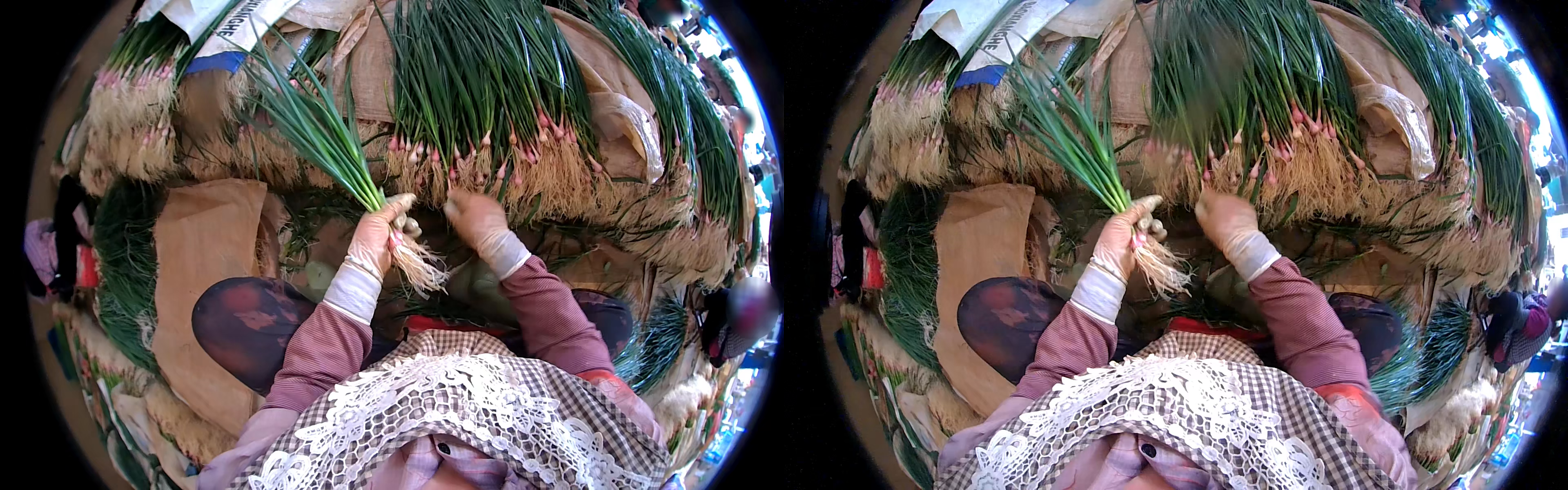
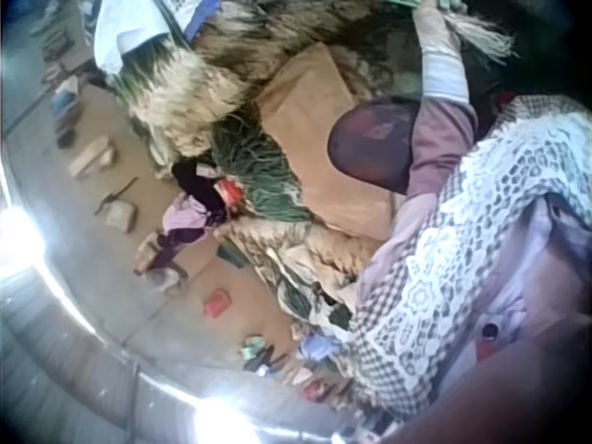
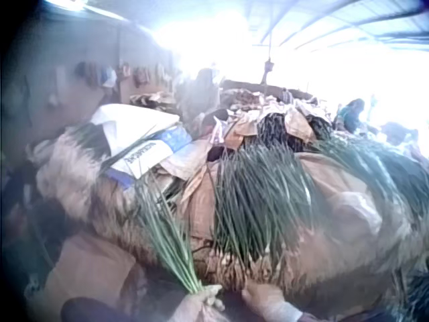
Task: The person cleans bundles of scallions by removing brown paper wrapping, shaking off excess debris, and peeling away the outer layers of the bulbs by hand.
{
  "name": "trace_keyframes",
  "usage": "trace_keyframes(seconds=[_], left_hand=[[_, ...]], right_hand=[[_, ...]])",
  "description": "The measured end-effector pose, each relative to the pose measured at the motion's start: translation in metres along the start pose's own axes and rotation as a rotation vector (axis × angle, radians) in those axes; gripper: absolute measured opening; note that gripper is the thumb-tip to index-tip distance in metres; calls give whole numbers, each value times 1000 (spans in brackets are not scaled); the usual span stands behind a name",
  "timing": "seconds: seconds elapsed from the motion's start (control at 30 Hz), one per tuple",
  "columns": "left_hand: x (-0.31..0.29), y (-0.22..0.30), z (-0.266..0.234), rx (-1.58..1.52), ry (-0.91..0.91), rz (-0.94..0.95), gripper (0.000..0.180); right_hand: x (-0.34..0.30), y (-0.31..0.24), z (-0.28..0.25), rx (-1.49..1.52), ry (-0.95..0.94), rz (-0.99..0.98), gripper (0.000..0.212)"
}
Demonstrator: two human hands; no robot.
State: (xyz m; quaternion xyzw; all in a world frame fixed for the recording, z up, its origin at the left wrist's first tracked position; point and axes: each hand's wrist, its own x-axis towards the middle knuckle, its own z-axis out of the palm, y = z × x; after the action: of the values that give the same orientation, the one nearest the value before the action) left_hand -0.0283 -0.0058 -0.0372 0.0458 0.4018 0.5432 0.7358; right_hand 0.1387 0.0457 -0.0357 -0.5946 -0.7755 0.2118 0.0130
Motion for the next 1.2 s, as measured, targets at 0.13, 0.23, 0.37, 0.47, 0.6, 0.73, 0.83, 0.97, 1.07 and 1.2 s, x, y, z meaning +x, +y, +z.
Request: trace_keyframes(seconds=[0.13,0.23,0.37,0.47,0.6,0.73,0.83,0.97,1.07,1.2], left_hand=[[2,-19,7,-47,-136,-125,23],[1,-10,15,36,31,-46,23],[14,-22,-6,92,40,-21,22],[16,-22,-11,104,-5,8,26],[22,-22,-5,127,-58,-24,30],[23,-19,-12,106,-52,9,27],[13,-18,5,-54,72,4,25],[7,-16,6,-30,-188,-43,26],[10,-28,15,-22,82,24,24],[-2,-25,14,132,0,13,24]], right_hand=[[23,-7,-9,-148,-18,82,29],[19,-15,-12,-107,-64,32,29],[0,-27,-16,46,3,-148,30],[15,-17,-31,73,31,57,32],[60,6,0,-132,-51,251,31],[40,-10,-33,-58,85,165,32],[8,-27,-47,-56,140,63,31],[-20,-32,-17,-75,-101,-376,33],[-4,-20,-19,462,18,16,34],[16,-35,6,1018,-237,167,41]])
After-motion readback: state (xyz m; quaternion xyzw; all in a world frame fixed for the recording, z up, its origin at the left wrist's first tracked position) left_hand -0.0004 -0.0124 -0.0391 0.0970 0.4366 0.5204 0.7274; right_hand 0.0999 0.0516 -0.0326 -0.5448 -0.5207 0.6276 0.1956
